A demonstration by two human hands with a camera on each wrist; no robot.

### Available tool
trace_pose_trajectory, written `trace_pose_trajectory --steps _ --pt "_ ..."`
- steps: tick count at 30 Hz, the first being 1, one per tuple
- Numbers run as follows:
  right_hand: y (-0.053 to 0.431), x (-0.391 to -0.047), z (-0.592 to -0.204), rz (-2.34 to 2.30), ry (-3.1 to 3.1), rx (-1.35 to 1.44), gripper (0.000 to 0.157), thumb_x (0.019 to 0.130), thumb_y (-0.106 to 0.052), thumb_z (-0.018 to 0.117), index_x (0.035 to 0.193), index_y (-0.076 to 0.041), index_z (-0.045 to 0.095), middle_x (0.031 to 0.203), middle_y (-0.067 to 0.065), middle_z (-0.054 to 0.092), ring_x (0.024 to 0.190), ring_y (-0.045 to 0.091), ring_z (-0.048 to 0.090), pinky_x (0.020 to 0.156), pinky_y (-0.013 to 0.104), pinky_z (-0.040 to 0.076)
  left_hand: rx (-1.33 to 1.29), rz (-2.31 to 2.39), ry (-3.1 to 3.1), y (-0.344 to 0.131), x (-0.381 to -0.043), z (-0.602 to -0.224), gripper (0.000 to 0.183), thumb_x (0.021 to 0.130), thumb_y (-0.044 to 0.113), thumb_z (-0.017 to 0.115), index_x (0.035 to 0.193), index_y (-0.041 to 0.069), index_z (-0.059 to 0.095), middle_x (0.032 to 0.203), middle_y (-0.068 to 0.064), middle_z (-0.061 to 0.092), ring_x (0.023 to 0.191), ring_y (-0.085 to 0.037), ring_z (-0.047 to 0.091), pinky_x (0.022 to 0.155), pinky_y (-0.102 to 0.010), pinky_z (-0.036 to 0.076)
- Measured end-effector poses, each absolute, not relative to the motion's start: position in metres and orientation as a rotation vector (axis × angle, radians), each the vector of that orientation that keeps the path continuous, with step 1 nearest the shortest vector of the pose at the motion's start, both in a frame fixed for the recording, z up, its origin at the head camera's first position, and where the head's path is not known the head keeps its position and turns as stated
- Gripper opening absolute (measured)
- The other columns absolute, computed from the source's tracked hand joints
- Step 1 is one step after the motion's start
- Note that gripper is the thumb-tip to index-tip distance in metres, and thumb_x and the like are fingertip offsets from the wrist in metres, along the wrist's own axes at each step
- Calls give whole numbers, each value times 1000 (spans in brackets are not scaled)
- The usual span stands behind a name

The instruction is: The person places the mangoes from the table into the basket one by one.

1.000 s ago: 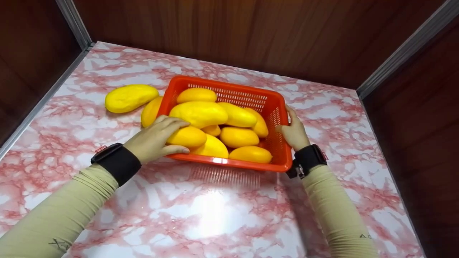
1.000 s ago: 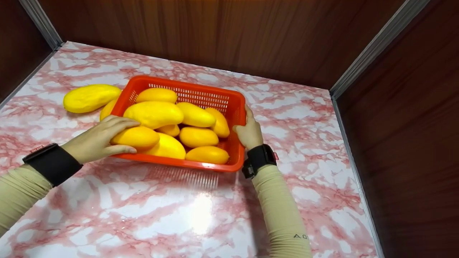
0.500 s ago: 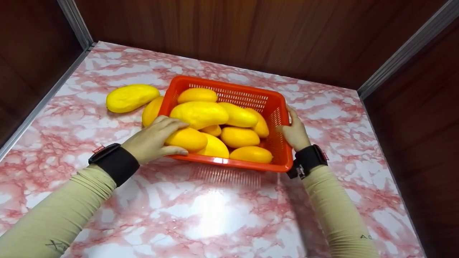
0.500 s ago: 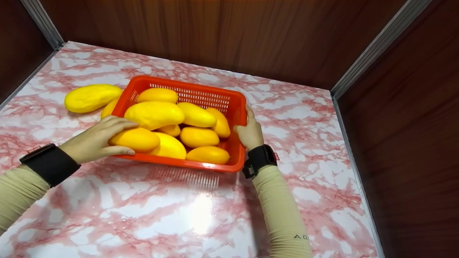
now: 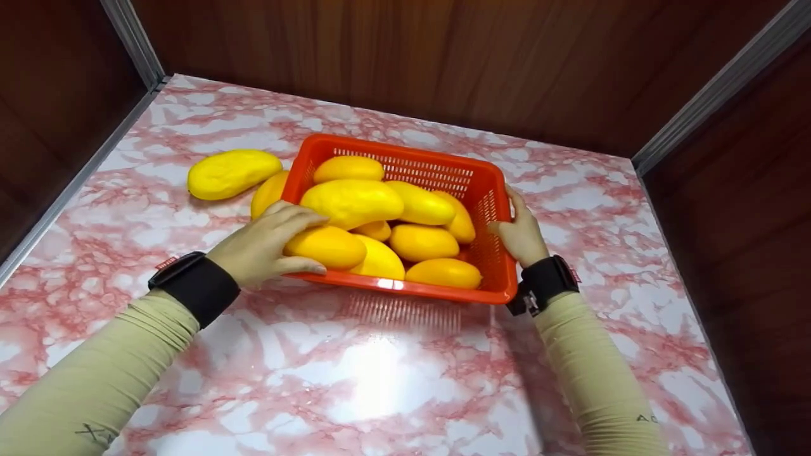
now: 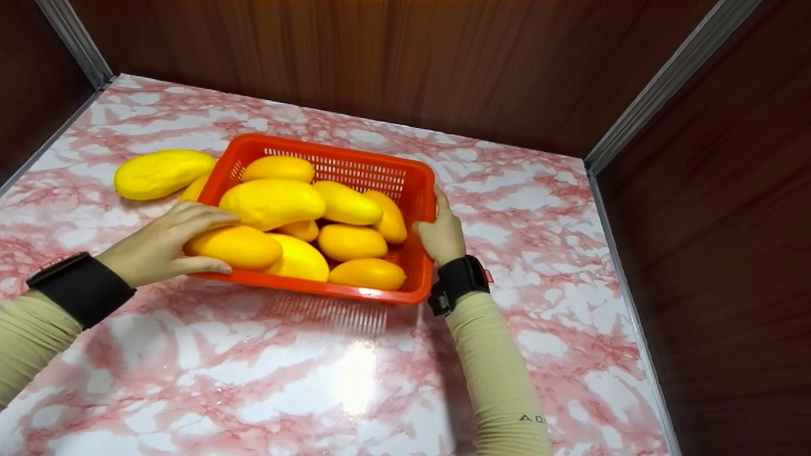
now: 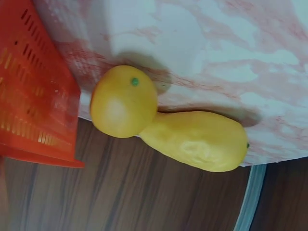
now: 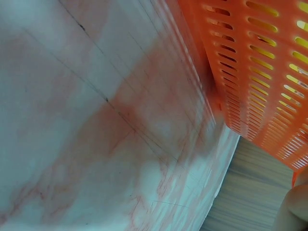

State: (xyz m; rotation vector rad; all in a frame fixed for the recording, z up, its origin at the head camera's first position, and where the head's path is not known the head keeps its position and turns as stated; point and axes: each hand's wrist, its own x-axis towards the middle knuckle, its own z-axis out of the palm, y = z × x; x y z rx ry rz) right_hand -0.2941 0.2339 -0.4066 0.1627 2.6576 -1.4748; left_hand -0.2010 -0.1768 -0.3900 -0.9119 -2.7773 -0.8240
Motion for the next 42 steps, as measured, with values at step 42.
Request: trace_pose_trajectory --steps 42 --pt "234 -295 -409 -1515 2646 148 89 79 -2 59 158 -26 26 133 24 57 105 31 61 81 36 54 -553 -504 -2570 -205 -233 -406 37 92 1 60 128 -7 59 122 -26 62 111 -44 52 100 -50 44"
